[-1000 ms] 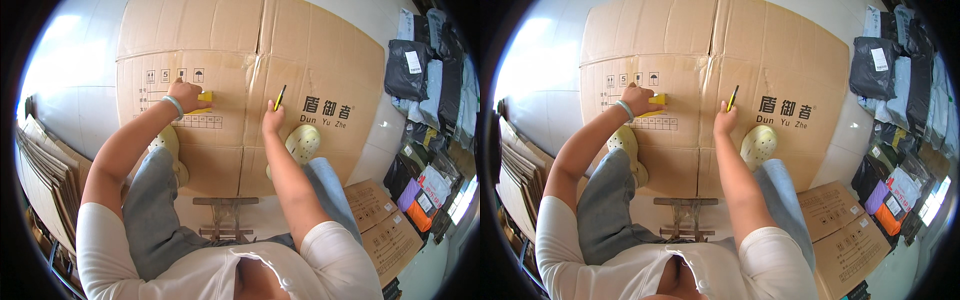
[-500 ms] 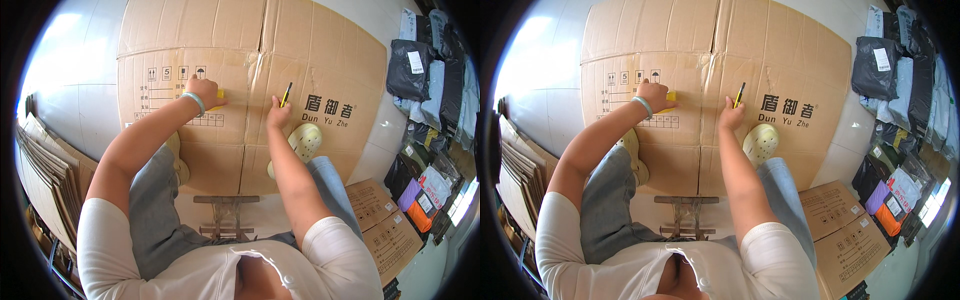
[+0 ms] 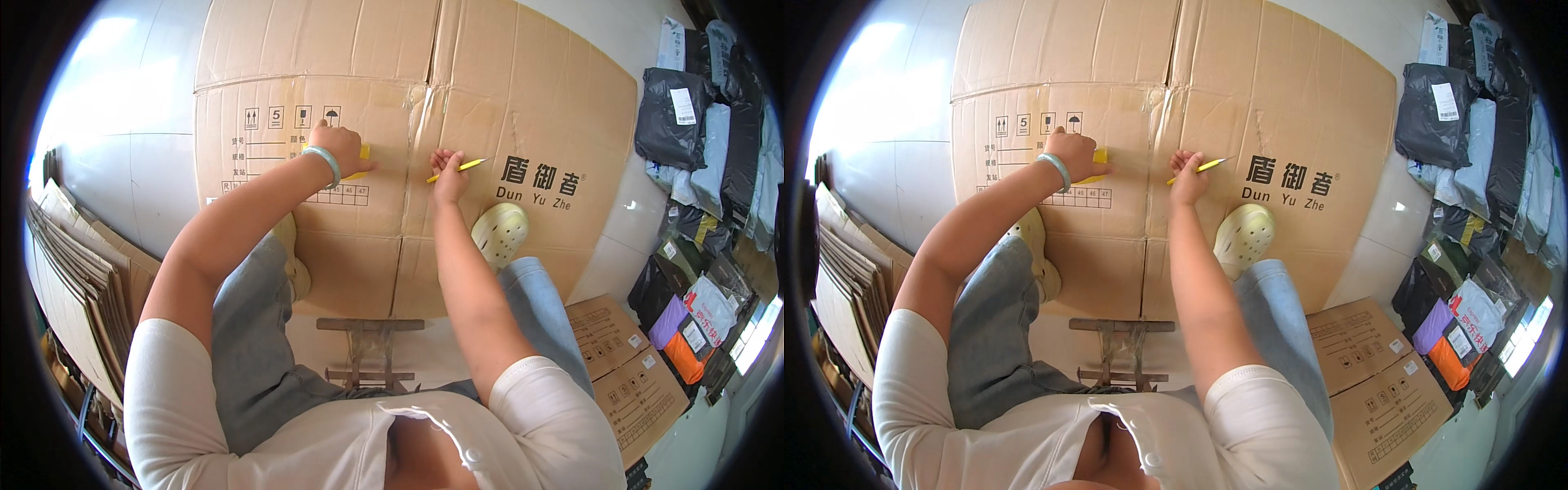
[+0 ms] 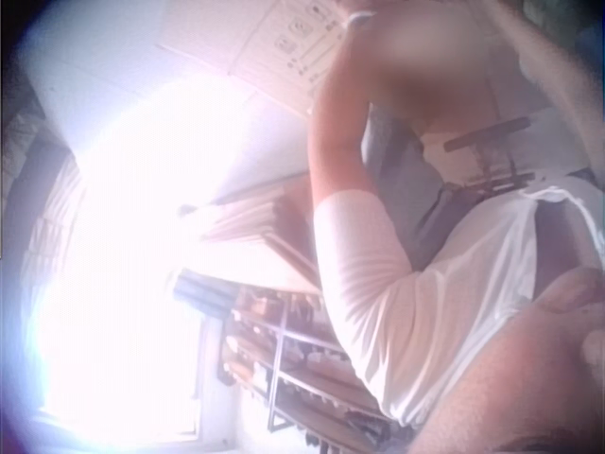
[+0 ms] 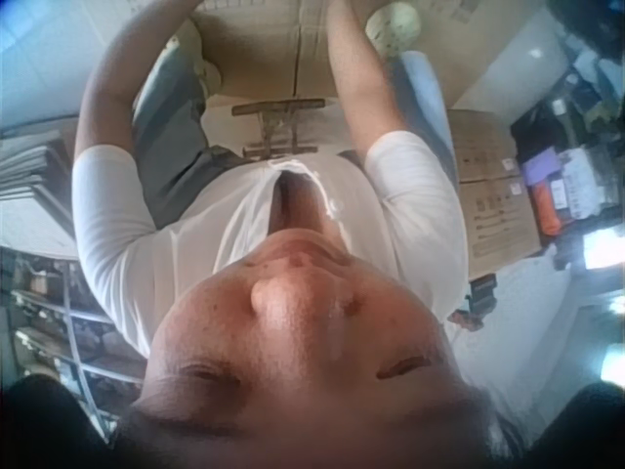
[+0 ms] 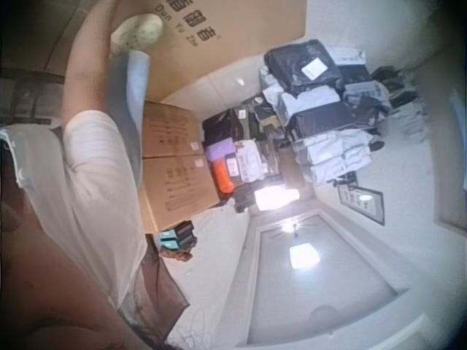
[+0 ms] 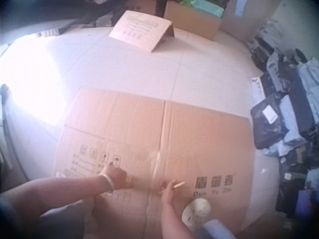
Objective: The person sits on the floor and seals cardboard boxes using yellow packing tape and a yellow utility knife. They apply tape along the seams, cut the tape with the knife, and move the sealed boxes aside to continue with additional boxes.
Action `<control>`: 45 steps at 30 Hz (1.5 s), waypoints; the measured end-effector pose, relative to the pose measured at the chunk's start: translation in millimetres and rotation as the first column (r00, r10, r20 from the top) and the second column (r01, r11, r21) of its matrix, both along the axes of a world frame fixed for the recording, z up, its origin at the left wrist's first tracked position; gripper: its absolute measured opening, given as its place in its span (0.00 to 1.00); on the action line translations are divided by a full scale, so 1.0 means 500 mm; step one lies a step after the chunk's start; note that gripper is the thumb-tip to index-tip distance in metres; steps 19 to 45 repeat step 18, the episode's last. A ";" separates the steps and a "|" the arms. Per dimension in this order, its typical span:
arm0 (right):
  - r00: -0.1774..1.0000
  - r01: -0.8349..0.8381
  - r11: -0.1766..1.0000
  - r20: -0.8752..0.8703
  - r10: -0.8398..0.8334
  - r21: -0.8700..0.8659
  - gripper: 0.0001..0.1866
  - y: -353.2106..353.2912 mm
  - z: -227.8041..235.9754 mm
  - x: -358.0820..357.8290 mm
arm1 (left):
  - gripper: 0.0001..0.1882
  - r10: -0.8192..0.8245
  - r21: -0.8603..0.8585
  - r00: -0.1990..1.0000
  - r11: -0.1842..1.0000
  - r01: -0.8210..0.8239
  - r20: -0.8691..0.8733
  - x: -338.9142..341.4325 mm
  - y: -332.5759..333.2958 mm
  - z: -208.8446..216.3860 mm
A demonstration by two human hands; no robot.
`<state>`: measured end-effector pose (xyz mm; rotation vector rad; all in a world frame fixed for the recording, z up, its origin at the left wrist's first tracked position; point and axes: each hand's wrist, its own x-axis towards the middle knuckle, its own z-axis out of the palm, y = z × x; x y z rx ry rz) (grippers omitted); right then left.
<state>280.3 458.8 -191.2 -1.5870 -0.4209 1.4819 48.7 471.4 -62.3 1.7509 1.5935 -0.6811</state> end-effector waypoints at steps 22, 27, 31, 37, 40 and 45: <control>0.982 -0.128 0.986 -0.154 0.110 -0.111 0.11 -0.066 0.086 -0.165 | 0.50 0.209 -0.498 0.978 0.849 -0.177 0.008 0.019 0.099 -0.086; 0.982 -0.128 0.986 -0.154 0.110 -0.111 0.11 -0.066 0.086 -0.165 | 0.50 0.209 -0.498 0.978 0.849 -0.177 0.008 0.019 0.099 -0.086; 0.982 -0.128 0.986 -0.154 0.110 -0.111 0.11 -0.066 0.086 -0.165 | 0.50 0.209 -0.498 0.978 0.849 -0.177 0.008 0.019 0.099 -0.086; 0.982 -0.128 0.986 -0.154 0.110 -0.111 0.11 -0.066 0.086 -0.165 | 0.50 0.209 -0.498 0.978 0.849 -0.177 0.008 0.019 0.099 -0.086; 0.982 -0.128 0.986 -0.154 0.110 -0.111 0.11 -0.066 0.086 -0.165 | 0.50 0.209 -0.498 0.978 0.849 -0.177 0.008 0.019 0.099 -0.086; 0.982 -0.128 0.986 -0.154 0.110 -0.111 0.11 -0.066 0.086 -0.165 | 0.50 0.209 -0.498 0.978 0.849 -0.177 0.008 0.019 0.099 -0.086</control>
